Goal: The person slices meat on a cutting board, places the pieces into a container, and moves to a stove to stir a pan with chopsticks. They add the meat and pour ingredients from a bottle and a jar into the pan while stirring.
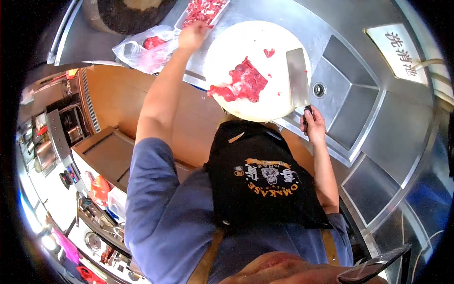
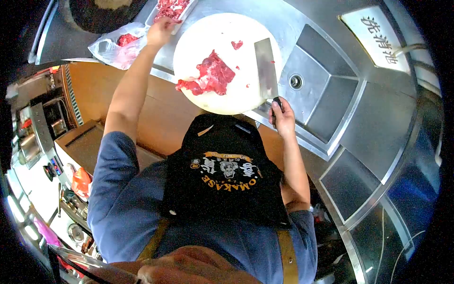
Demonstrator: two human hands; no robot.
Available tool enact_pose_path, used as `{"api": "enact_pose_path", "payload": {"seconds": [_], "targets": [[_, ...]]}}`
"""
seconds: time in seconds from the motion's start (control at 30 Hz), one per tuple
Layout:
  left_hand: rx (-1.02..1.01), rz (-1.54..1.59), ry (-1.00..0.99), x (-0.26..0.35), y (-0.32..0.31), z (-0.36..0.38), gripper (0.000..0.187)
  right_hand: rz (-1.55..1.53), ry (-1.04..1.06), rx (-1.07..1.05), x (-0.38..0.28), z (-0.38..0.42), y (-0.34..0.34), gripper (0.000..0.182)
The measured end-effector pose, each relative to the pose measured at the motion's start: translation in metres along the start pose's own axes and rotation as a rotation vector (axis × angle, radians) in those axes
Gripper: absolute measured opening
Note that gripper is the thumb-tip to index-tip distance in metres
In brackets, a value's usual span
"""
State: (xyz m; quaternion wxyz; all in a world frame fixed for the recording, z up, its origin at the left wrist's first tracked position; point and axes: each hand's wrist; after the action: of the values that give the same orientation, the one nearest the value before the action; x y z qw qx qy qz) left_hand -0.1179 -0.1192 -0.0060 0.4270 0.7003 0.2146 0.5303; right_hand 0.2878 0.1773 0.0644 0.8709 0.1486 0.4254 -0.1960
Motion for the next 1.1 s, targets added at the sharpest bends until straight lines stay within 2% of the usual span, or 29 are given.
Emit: {"api": "enact_pose_path", "payload": {"seconds": [0.03, 0.07, 0.13, 0.17, 0.23, 0.27, 0.3, 0.33, 0.37, 0.4, 0.43, 0.47, 0.53, 0.57, 0.6, 0.63, 0.67, 0.7, 0.73, 0.8, 0.83, 0.93, 1.0, 1.03, 1.07, 1.1], "targets": [[0.07, 0.138, 0.077, -0.008, -0.002, -0.002, 0.025, -0.018, -0.004, 0.001, 0.002, 0.0, 0.005, 0.03], [0.062, 0.125, 0.069, -0.016, -0.004, -0.001, 0.025, 0.0, -0.018, -0.017, 0.003, 0.001, 0.01, 0.031], [0.272, 0.071, 0.213, -0.008, 0.002, 0.005, 0.023, 0.012, -0.034, -0.04, 0.007, 0.002, 0.02, 0.032], [0.505, -0.328, 0.124, 0.005, -0.008, 0.011, 0.025, 0.001, -0.037, -0.045, 0.01, 0.002, 0.024, 0.032], [0.419, -0.129, -0.116, 0.039, -0.03, 0.019, 0.028, -0.014, -0.03, -0.06, 0.01, -0.001, 0.031, 0.032], [0.299, -0.039, -0.177, 0.061, -0.055, 0.028, 0.029, -0.029, -0.047, -0.066, 0.009, -0.001, 0.034, 0.032], [0.02, 0.048, -0.079, 0.087, -0.079, 0.037, 0.041, -0.042, -0.063, -0.074, 0.007, -0.001, 0.037, 0.032], [-0.236, -0.054, 0.023, 0.14, -0.081, 0.046, 0.041, -0.042, -0.055, -0.086, 0.008, -0.003, 0.039, 0.032], [-0.349, -0.065, 0.062, 0.177, -0.085, 0.053, 0.039, -0.067, -0.047, -0.085, 0.011, -0.006, 0.04, 0.032], [-0.39, -0.198, -0.012, 0.18, -0.108, 0.054, 0.034, -0.091, -0.04, -0.086, 0.012, -0.009, 0.041, 0.032], [-0.396, -0.166, -0.11, 0.184, -0.114, 0.057, 0.028, -0.085, -0.08, -0.078, 0.012, -0.011, 0.042, 0.033], [-0.386, -0.174, -0.093, 0.179, -0.113, 0.055, 0.028, -0.081, -0.078, -0.098, 0.012, -0.013, 0.044, 0.033], [-0.291, 0.061, 0.009, 0.184, -0.091, 0.05, 0.021, -0.109, -0.017, -0.143, 0.016, -0.018, 0.047, 0.034], [-0.151, 0.094, 0.121, 0.185, -0.069, 0.047, 0.019, -0.109, -0.019, -0.145, 0.018, -0.02, 0.048, 0.034], [0.037, 0.05, 0.042, 0.16, -0.059, 0.032, 0.019, -0.116, -0.023, -0.157, 0.017, -0.021, 0.049, 0.034], [0.086, 0.142, 0.036, 0.132, -0.039, 0.017, 0.016, -0.08, -0.016, -0.172, 0.014, -0.019, 0.05, 0.034], [0.125, 0.229, 0.01, 0.115, -0.013, 0.007, 0.023, -0.04, -0.011, -0.188, 0.013, -0.018, 0.051, 0.034], [0.219, 0.081, 0.026, 0.086, -0.002, -0.008, 0.033, -0.039, 0.015, -0.234, 0.015, -0.019, 0.053, 0.034], [0.318, 0.034, 0.036, 0.084, 0.019, -0.004, 0.042, -0.036, 0.012, -0.245, 0.016, -0.019, 0.052, 0.034], [0.197, -0.173, 0.171, 0.081, 0.039, 0.011, 0.042, 0.079, 0.082, -0.297, 0.012, -0.02, 0.05, 0.038], [0.199, -0.176, 0.178, 0.084, 0.036, 0.027, 0.042, 0.081, 0.081, -0.305, 0.009, -0.02, 0.046, 0.038], [0.093, -0.018, -0.118, 0.111, 0.002, 0.104, 0.029, 0.237, 0.124, -0.302, -0.005, -0.019, 0.028, 0.042], [0.033, 0.084, -0.296, 0.137, -0.013, 0.146, 0.022, 0.445, 0.258, -0.337, -0.013, -0.021, 0.016, 0.044], [0.009, 0.092, -0.326, 0.139, -0.021, 0.161, 0.022, 0.546, 0.248, -0.359, -0.011, -0.026, 0.012, 0.043], [0.071, 0.095, -0.346, 0.146, -0.028, 0.174, 0.025, 0.547, 0.241, -0.354, -0.013, -0.027, 0.008, 0.043], [0.086, 0.102, -0.383, 0.15, -0.031, 0.179, 0.027, 0.606, 0.32, -0.357, -0.018, -0.025, 0.002, 0.042]]}}
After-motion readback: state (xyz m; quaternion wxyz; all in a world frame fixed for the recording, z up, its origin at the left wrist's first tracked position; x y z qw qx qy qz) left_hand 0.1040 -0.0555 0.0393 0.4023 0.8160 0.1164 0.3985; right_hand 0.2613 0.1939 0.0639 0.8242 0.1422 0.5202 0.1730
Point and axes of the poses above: each hand's wrist, its own z-axis away from the middle knuckle, its own y-axis out of the back of the hand, x = y × z, and after that the axes turned 3 degrees about z, right-handed
